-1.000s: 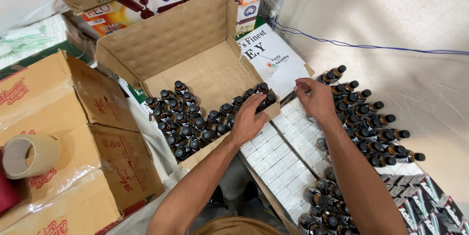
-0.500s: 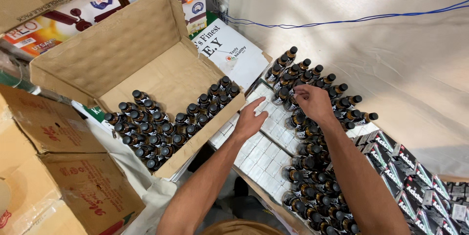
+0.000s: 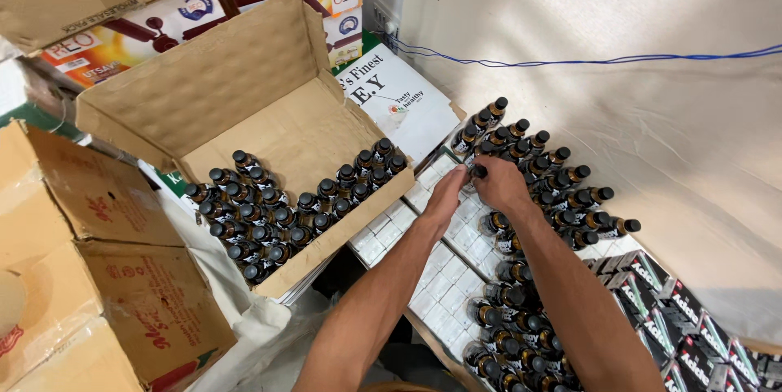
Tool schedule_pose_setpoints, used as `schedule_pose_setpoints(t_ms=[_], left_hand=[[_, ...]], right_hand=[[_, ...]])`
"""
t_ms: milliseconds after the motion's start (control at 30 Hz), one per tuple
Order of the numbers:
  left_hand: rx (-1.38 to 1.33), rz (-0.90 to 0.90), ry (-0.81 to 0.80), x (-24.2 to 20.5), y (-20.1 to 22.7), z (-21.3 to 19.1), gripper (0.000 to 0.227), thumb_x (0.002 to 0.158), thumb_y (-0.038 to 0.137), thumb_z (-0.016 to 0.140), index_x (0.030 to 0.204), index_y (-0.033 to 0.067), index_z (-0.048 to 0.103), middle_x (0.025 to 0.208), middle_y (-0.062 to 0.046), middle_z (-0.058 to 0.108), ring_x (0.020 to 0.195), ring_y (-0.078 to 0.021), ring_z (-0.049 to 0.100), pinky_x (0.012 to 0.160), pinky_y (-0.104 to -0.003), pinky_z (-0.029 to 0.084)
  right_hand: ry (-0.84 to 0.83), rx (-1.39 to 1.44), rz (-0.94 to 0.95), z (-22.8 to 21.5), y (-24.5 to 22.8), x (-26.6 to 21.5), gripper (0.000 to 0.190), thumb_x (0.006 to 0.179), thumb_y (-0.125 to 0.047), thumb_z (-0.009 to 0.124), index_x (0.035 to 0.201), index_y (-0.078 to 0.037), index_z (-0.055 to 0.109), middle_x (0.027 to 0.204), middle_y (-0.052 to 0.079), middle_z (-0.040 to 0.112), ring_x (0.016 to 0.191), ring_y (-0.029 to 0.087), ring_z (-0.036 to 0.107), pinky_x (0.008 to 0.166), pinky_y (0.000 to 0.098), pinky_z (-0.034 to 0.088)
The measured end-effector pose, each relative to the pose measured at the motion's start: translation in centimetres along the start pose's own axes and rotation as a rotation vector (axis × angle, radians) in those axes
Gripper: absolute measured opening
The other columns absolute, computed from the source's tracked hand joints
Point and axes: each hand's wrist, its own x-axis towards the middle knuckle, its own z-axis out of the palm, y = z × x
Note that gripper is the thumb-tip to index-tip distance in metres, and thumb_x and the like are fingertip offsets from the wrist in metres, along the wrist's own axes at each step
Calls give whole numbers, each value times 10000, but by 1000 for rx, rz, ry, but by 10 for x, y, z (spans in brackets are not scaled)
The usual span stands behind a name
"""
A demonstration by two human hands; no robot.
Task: The person places small brown bottles one by one into a cardboard box, arranging them in neat rows. The person continues filling the box until it is nearly full.
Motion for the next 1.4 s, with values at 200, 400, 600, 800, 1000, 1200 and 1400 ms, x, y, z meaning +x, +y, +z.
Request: schedule_pose_setpoints(t_ms=[200, 400, 600, 800, 1000, 1200, 1400], left_hand=[[-23, 51, 44, -30, 19, 11, 731, 1022, 524, 490, 1605, 105, 349, 1639, -209, 319, 1531, -414, 237, 1237, -623, 203], [298, 226, 91, -11, -1, -28, 586, 1014, 338, 610, 1547, 152, 453, 1506, -107, 520, 1451, -281, 436, 1194, -563, 350], [337, 482, 132, -97, 72, -70, 553, 950, 70, 493, 1502, 44, 487, 1428, -220, 564, 1427, -432, 438, 1141, -614, 396], [325, 617, 231, -121, 102, -150, 476, 901, 7, 527, 1344, 84, 684, 1261, -183, 706, 1279, -279, 597, 1053, -475, 509], [300, 654, 368, -173, 123, -206, 455, 914, -11, 520, 1330, 67, 687, 1288, -243, 684, 1302, -385, 582, 1077, -555, 476], [752, 551, 601, -215, 121, -233, 468, 941, -22, 478, 1400, -86, 533, 1507, -335, 427, 1463, -587, 212, 1152, -809, 102], [1212, 364, 676, -190, 73, -267, 615, 917, 205, 586, 1510, 87, 474, 1643, -180, 328, 1538, -437, 189, 1184, -742, 89]], right_hand=[[-18, -11, -56, -6, -26, -9, 365, 985, -50, 618, 1348, -39, 651, 1110, 254, 709, 1025, 471, 709, 818, 608, 644], [51, 56, -108, -7, -54, -20, 408, 980, -153, 703, 1363, -25, 645, 954, 246, 730, 932, 441, 728, 715, 576, 656], [181, 178, -208, 3, -125, -20, 377, 898, -302, 840, 1206, -99, 762, 928, 168, 758, 835, 317, 749, 730, 417, 636], [212, 300, -392, 37, -212, -9, 338, 861, -171, 872, 1147, -24, 769, 905, 221, 740, 834, 361, 755, 766, 397, 633], [148, 345, -403, 99, -263, 21, 370, 815, -191, 867, 1159, -94, 770, 1003, 183, 764, 951, 314, 752, 851, 325, 623], [62, 130, -395, 166, -270, 51, 337, 852, -223, 809, 1174, -139, 761, 963, 139, 778, 979, 320, 752, 861, 434, 637], [-17, 97, -323, 203, -267, 54, 329, 889, -207, 767, 1211, -142, 754, 1014, 168, 784, 1007, 366, 747, 873, 483, 623]])
